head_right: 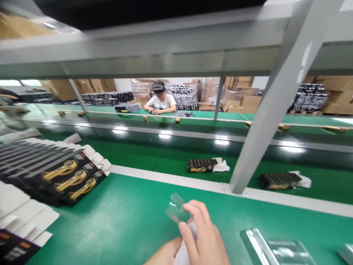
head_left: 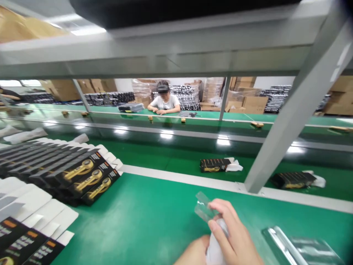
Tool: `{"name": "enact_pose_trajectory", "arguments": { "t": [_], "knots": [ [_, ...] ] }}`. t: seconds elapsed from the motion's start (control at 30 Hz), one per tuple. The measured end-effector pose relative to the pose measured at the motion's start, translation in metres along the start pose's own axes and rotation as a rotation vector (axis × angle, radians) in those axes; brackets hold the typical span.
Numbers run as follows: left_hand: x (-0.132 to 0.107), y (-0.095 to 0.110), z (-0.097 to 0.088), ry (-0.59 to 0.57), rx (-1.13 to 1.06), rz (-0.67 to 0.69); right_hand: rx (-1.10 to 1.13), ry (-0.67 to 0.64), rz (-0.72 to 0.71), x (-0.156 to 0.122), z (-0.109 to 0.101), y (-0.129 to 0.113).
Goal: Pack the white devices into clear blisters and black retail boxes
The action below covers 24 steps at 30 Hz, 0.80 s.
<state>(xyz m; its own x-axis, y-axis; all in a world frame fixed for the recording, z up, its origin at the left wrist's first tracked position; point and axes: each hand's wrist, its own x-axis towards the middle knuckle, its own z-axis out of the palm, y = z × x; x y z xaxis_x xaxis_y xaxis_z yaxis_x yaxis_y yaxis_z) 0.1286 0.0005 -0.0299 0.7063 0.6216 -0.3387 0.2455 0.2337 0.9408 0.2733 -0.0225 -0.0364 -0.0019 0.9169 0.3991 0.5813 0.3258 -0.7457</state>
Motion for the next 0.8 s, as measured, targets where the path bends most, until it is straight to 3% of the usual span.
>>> {"name": "enact_pose_trajectory", "arguments": {
  "t": [0.07,0.17,0.3,0.4,0.47,0.53,0.6,0.67,0.73,0.8],
  "knots": [
    [0.004,-0.003,0.004,-0.003,-0.005,-0.018,0.013,-0.043,0.013,0.004,-0.007,0.0],
    [0.0,-0.004,-0.002,-0.035,0.084,-0.119,0.07,0.022,0.058,0.014,-0.019,0.006],
    [-0.014,-0.003,-0.04,-0.237,0.21,-0.169,0.119,0.116,0.071,0.022,-0.035,0.023],
    [-0.02,0.002,-0.062,-0.167,-0.036,-0.044,0.164,0.087,0.058,0.02,-0.038,0.027],
    [-0.02,0.003,-0.058,-0.122,-0.395,0.023,0.2,0.034,0.044,0.018,-0.035,0.023],
    [-0.015,-0.001,-0.039,-0.149,-0.688,0.037,0.239,-0.023,0.02,0.015,-0.029,0.015],
    [-0.009,-0.01,-0.017,-0.24,-0.729,0.016,0.299,-0.076,0.009,0.012,-0.022,0.007],
    [-0.004,-0.021,-0.001,-0.306,-0.624,-0.054,0.35,-0.115,0.015,0.011,-0.016,0.002],
    [-0.003,-0.028,0.004,-0.274,-0.592,-0.125,0.333,-0.081,0.038,0.013,-0.014,0.001],
    [-0.004,-0.028,0.0,-0.151,-0.684,-0.156,0.239,0.045,0.097,0.016,-0.017,0.003]
  ]
}}
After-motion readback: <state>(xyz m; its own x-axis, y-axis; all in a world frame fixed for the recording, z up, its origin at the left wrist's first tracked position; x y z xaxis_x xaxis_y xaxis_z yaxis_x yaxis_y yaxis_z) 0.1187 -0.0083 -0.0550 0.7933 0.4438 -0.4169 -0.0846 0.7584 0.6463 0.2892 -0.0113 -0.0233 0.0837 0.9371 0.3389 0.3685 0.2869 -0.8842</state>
